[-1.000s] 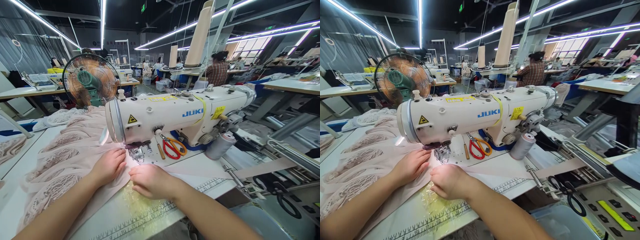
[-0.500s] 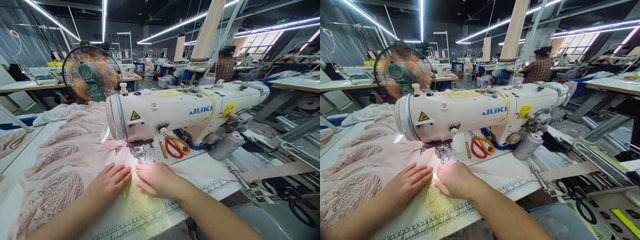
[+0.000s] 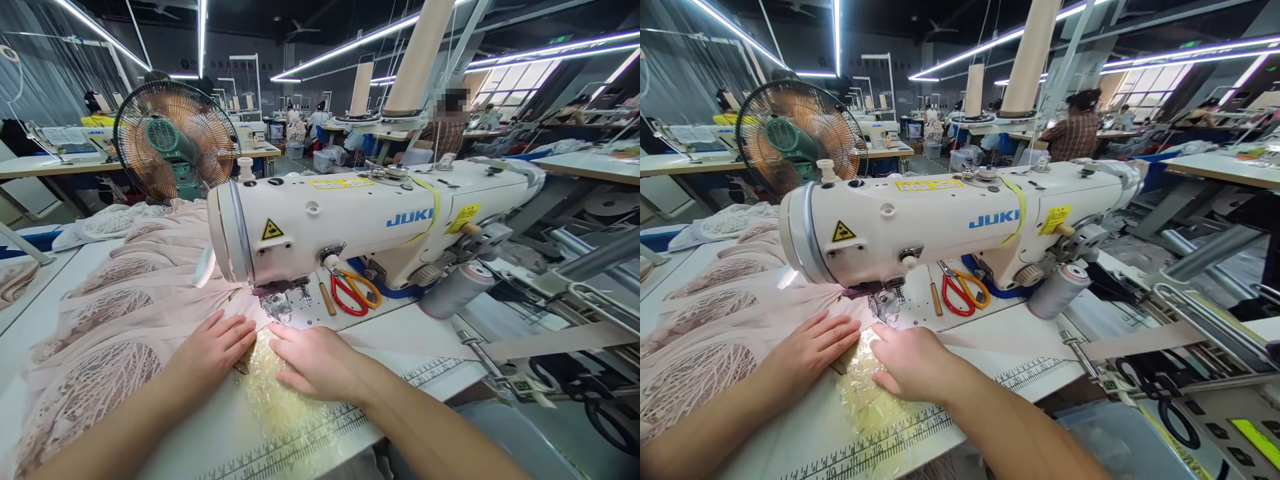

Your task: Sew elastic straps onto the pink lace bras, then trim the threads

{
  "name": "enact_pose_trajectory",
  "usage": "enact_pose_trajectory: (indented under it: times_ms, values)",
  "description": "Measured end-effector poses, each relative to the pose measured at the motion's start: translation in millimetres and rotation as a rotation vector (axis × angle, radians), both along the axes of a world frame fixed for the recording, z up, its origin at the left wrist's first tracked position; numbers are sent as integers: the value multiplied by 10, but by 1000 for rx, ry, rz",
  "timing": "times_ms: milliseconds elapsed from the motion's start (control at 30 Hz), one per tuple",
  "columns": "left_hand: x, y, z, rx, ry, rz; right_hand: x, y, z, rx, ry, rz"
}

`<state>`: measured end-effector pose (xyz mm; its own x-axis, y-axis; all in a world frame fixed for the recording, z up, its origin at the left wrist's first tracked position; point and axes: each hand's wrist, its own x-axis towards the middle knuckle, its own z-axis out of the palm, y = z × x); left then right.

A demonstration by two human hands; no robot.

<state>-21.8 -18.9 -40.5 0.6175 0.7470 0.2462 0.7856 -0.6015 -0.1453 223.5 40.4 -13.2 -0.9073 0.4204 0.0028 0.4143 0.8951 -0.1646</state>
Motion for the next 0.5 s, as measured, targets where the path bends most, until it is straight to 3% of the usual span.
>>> enact_pose_trajectory:
  times_ms: [200, 300, 367, 500]
  values:
    - [-42, 104, 12, 58, 57, 27, -2, 5, 71, -23, -17, 12]
    - [46, 14, 112, 105, 113, 66, 1, 18, 107, -33, -24, 12]
    - [118, -194, 211, 84, 129, 205, 3, 22, 131, -41, -28, 12]
    - [90, -891, 263, -215, 158, 707, 13, 12, 161, -63, -22, 13]
